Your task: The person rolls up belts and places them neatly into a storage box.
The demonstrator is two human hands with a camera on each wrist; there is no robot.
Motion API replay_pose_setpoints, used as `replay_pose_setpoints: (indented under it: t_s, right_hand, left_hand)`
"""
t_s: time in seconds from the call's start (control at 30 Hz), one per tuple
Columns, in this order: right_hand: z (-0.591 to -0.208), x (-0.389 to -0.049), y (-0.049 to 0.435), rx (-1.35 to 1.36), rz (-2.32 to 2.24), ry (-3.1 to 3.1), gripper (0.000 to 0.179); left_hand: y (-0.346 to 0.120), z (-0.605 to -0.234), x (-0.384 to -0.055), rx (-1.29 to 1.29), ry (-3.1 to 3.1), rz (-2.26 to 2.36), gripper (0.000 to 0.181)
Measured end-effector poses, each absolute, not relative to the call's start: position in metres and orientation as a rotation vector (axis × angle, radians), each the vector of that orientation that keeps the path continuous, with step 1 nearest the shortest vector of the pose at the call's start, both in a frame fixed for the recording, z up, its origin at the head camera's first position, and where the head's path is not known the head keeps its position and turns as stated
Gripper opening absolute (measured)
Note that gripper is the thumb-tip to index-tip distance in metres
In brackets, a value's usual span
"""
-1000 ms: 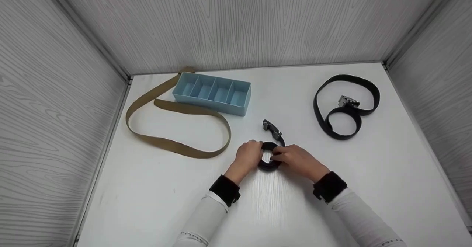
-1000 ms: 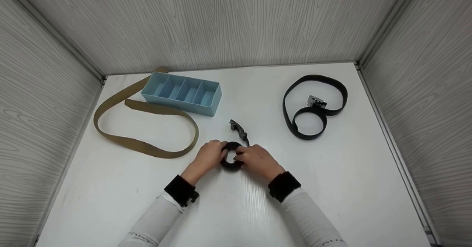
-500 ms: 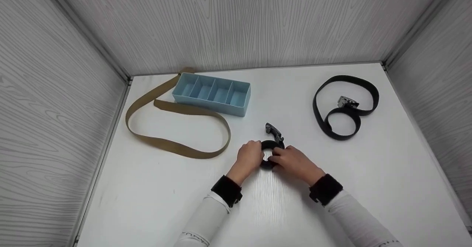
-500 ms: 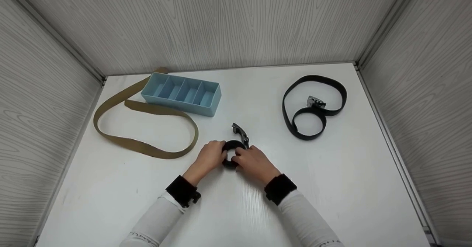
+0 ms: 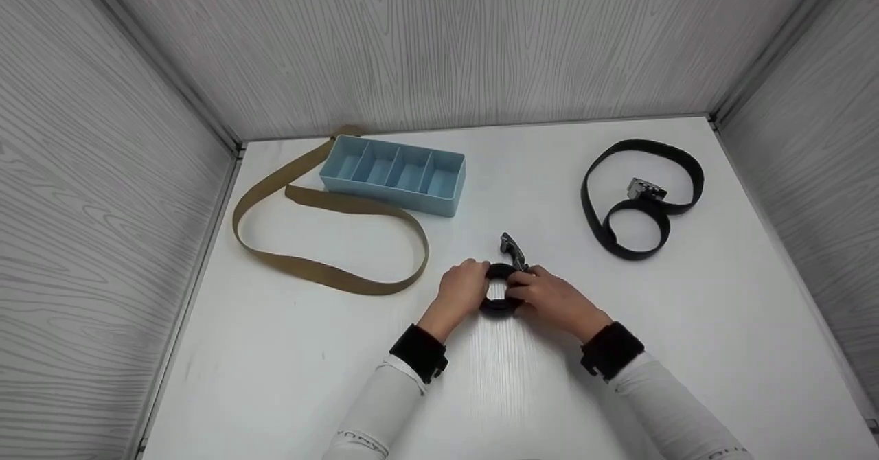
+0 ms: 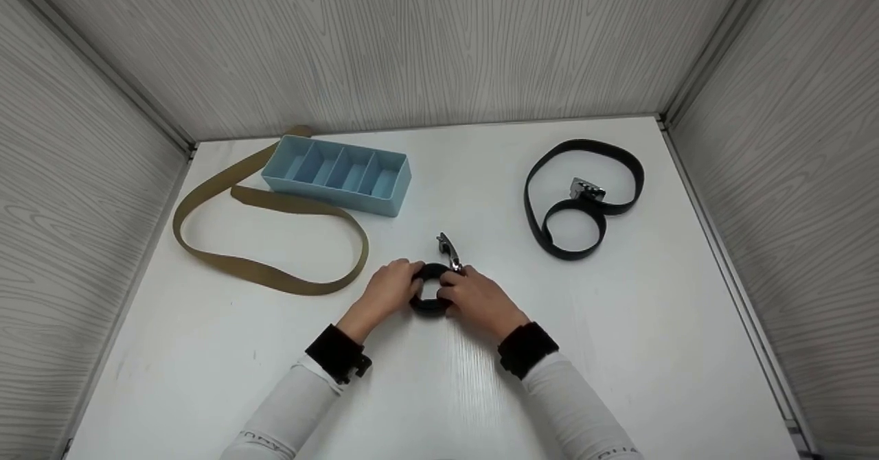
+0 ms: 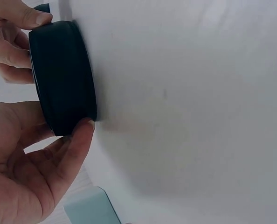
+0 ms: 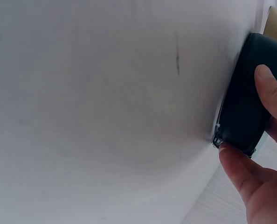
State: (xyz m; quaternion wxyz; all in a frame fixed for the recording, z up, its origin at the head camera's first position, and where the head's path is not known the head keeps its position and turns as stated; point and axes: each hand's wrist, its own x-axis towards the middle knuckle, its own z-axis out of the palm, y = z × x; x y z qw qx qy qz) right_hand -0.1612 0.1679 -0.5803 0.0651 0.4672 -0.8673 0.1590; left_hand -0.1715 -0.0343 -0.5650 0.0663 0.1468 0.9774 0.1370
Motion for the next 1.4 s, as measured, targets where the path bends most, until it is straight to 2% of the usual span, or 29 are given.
replay_pose_setpoints:
  t_s: [0.37,0.6,0.7,0.87,0.97,1.1,1.4]
  right_hand:
    - [-0.575,-0.161,0.17,1.491,0.527,-2.619,0.032]
    - [-0.573,-0.161,0.169,1.479,0.451,-2.648,0.03]
    - [-0.575,-0.161,0.168,1.463,0.431,-2.671,0.028]
    - [-0.578,-0.158,0.164,1.41,0.382,-2.633,0.021]
    - [-0.577,-0.154,0.16,1.392,0.376,-2.623,0.015]
    - [-0.571,-0.153,0.159,1.441,0.48,-2.648,0.022]
    - [-0.563,-0.161,0.167,1.471,0.512,-2.68,0.039]
  left_hand:
    - [-0.038,-0.563,-0.173,0.597,2.972,0.304,0.021]
    - [-0.041,-0.565,-0.174,0.717,2.966,0.296,0.022]
    - [-0.041,-0.567,-0.172,0.653,3.007,0.332,0.019]
    - [-0.04,-0.566,-0.162,0.33,3.026,0.46,0.018]
    - [-0.04,-0.564,-0.16,0.22,2.975,0.505,0.012]
    - [-0.042,-0.561,-0.163,0.257,2.937,0.456,0.007]
    - [-0.044,-0.56,-0.167,0.41,2.95,0.288,0.011]
